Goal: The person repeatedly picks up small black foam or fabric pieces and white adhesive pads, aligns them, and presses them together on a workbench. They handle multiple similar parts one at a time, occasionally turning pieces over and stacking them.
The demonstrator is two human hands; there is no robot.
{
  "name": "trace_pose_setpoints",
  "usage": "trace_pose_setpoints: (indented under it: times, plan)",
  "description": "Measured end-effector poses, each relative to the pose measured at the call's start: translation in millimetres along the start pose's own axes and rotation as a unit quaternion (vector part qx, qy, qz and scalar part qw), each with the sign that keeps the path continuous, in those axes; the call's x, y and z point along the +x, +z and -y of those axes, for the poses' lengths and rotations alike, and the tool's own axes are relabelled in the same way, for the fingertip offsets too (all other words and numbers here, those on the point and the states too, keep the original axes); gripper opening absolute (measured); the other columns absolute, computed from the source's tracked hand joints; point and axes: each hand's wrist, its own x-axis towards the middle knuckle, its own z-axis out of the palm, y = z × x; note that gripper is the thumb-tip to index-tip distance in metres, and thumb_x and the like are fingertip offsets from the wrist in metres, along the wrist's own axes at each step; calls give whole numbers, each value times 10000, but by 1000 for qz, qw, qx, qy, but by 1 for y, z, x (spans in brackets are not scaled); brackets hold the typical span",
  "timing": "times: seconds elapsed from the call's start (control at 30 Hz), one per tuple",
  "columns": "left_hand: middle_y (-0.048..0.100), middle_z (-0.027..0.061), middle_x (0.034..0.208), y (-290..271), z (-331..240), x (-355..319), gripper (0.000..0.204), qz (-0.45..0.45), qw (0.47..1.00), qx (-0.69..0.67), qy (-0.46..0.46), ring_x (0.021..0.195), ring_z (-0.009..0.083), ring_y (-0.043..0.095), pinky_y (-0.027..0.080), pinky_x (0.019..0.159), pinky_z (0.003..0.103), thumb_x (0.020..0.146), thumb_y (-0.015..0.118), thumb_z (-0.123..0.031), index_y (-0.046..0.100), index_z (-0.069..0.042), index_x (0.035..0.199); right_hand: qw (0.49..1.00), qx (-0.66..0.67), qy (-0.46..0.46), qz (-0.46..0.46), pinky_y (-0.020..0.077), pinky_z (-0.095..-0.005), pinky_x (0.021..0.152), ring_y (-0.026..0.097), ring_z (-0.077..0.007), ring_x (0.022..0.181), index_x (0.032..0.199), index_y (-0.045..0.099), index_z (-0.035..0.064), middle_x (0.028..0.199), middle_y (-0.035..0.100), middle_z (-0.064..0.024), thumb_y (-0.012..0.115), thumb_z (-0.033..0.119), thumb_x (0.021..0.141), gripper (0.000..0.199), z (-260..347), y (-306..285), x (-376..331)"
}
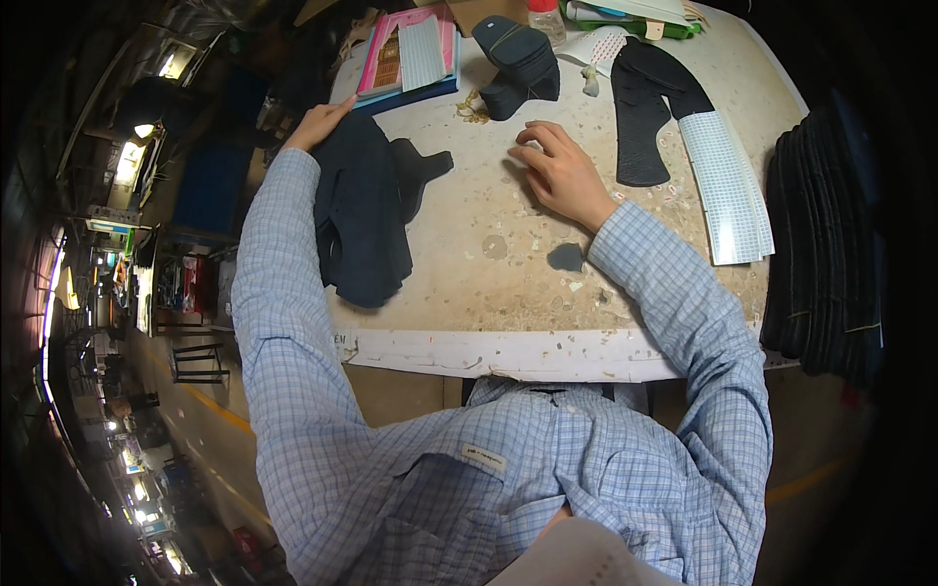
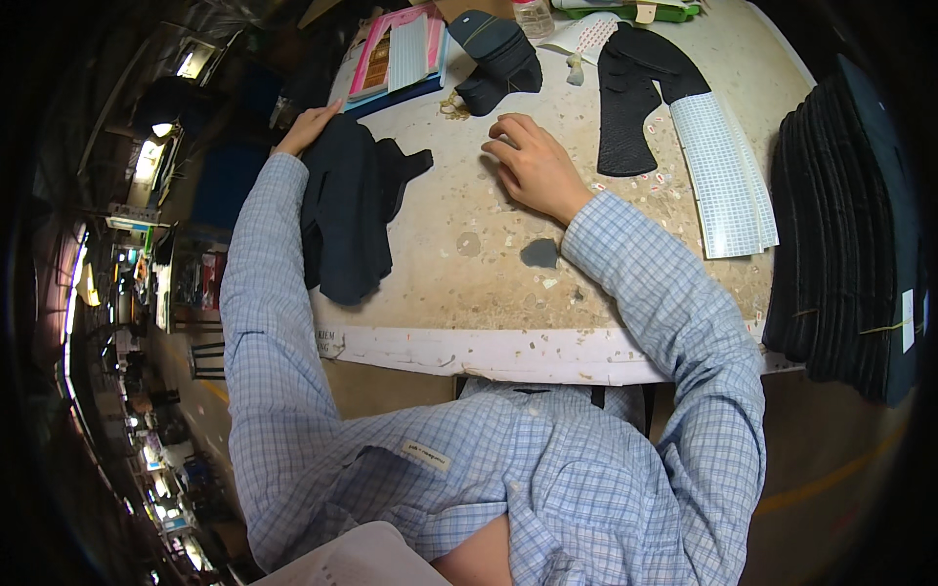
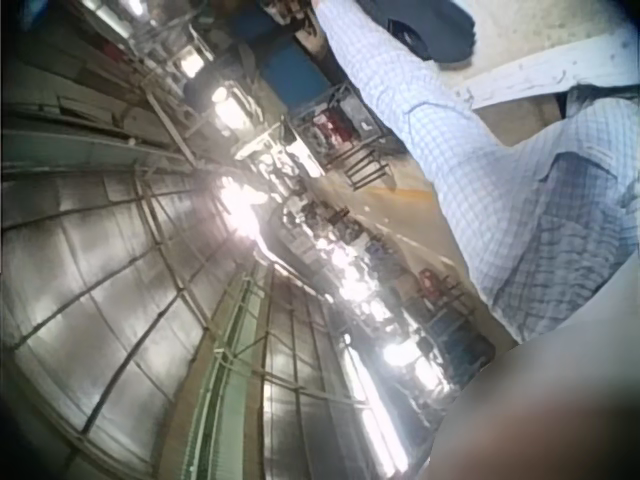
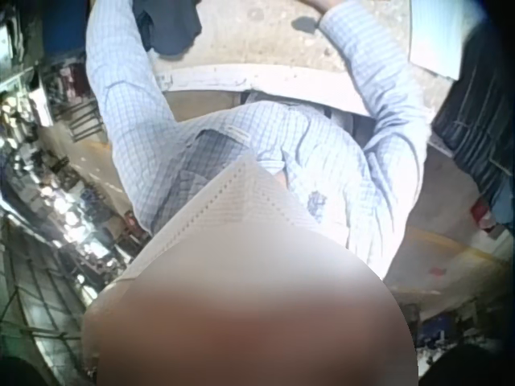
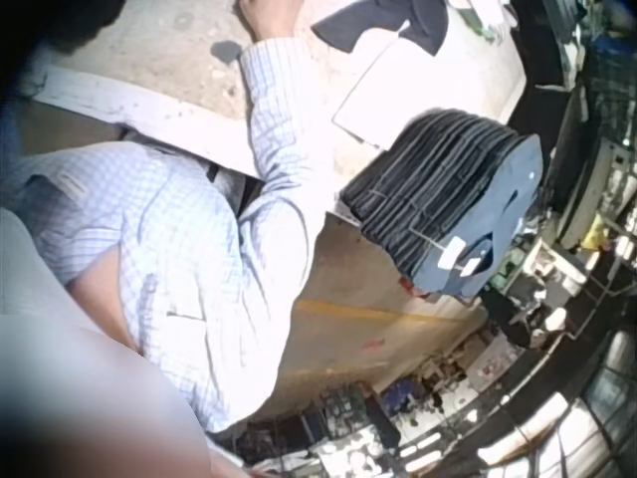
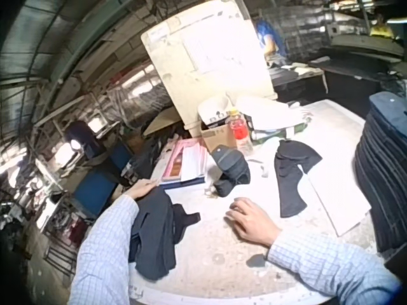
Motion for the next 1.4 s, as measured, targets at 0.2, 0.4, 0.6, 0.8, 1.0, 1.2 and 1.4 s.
trace_pose_setpoints:
  times: [0.2,0.4,0.6,0.8,1.0,1.2,1.4]
  plan:
    - [595,132,1274,4,27,-33,870,-10,908,-382,-170,1141,245,574,429,983,308,739,711,-635,552,-5,1318,1000,11,1,-1,475,-374,915,512,-281,1118,985,657,18,1100,555,-105,659,36,764,222,-1,1,1]
    - [600,142,1231,7,31,-72,770,-97,960,-261,16,1101,218,582,456,937,300,725,822,-415,530,6,1299,1000,18,4,3,479,-369,901,518,-276,1095,972,656,15,1078,556,-100,657,35,766,207,-3,3,0]
    - [649,105,1086,-18,9,-123,596,-189,948,-224,125,951,191,632,498,836,278,742,828,-273,567,-20,1214,1000,2,2,9,486,-360,874,528,-268,1063,953,659,14,1055,565,-96,660,38,771,183,-3,5,0]
    - [626,53,1064,-45,-14,-218,455,-262,894,-270,244,966,128,582,464,867,260,794,764,-132,544,-30,1179,1000,-11,-11,2,488,-356,858,542,-268,1025,923,666,7,1016,582,-98,660,36,772,154,-3,6,0]
    - [600,86,1127,-51,-70,-340,567,-375,875,-167,256,1027,175,570,433,940,309,740,797,-193,520,-14,1201,1000,-12,-14,8,487,-354,859,548,-273,1015,899,677,3,997,592,-102,651,42,777,131,0,6,1]
    - [596,116,1155,-45,-151,-417,722,-301,895,-214,250,1077,206,578,429,973,324,701,790,-256,466,27,1281,1000,8,-11,-6,491,-359,855,556,-286,996,914,696,24,977,608,-111,622,45,788,147,-5,8,-2]
    - [604,98,1170,-17,-181,-361,642,-138,870,-436,182,1060,160,587,438,949,277,812,730,-283,480,43,1304,893,362,266,27,530,-312,769,630,-187,907,1039,704,50,969,644,-105,551,100,918,201,-12,1,3]
